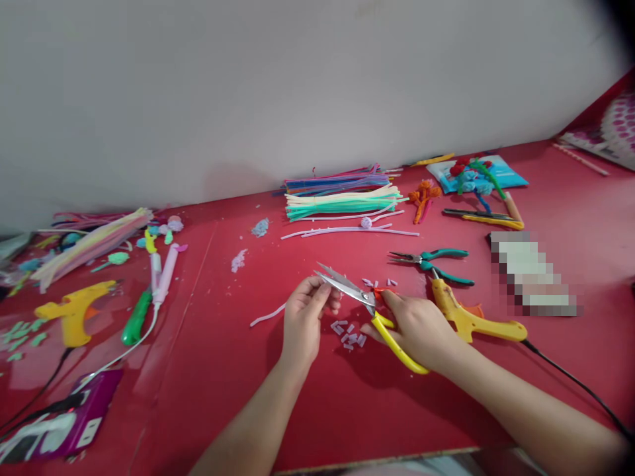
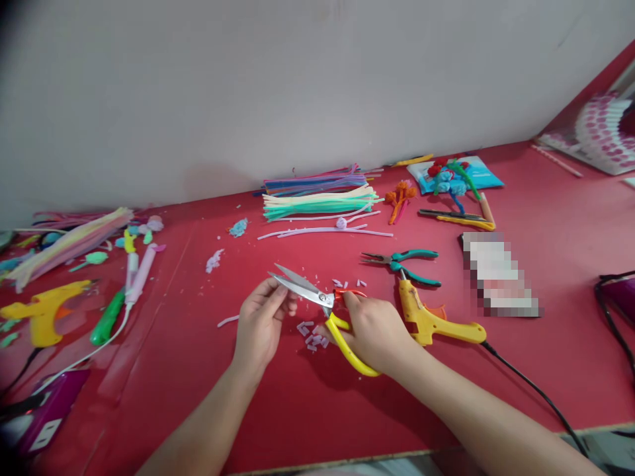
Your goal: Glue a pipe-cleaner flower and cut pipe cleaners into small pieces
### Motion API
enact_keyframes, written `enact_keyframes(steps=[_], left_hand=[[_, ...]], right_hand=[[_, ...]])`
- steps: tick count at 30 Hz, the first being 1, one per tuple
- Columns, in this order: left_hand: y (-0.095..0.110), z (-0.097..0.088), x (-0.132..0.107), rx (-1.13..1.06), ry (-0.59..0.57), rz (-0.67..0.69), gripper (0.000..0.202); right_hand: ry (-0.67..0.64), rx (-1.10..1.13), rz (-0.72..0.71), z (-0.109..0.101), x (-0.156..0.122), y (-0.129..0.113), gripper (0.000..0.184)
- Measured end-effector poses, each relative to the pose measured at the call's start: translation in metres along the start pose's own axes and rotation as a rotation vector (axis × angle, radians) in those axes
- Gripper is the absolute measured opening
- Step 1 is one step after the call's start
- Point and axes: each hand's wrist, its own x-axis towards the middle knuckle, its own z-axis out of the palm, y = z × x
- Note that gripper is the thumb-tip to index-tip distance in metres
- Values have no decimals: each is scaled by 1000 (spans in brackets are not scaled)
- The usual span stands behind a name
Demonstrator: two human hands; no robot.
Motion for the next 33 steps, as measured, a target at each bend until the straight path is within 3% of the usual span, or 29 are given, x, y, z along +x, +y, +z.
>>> enact_keyframes(steps=[33], left_hand=[[6, 0, 0, -34, -15, -13, 10]], right_hand=[[-20, -43, -82, 7, -3, 6, 35]])
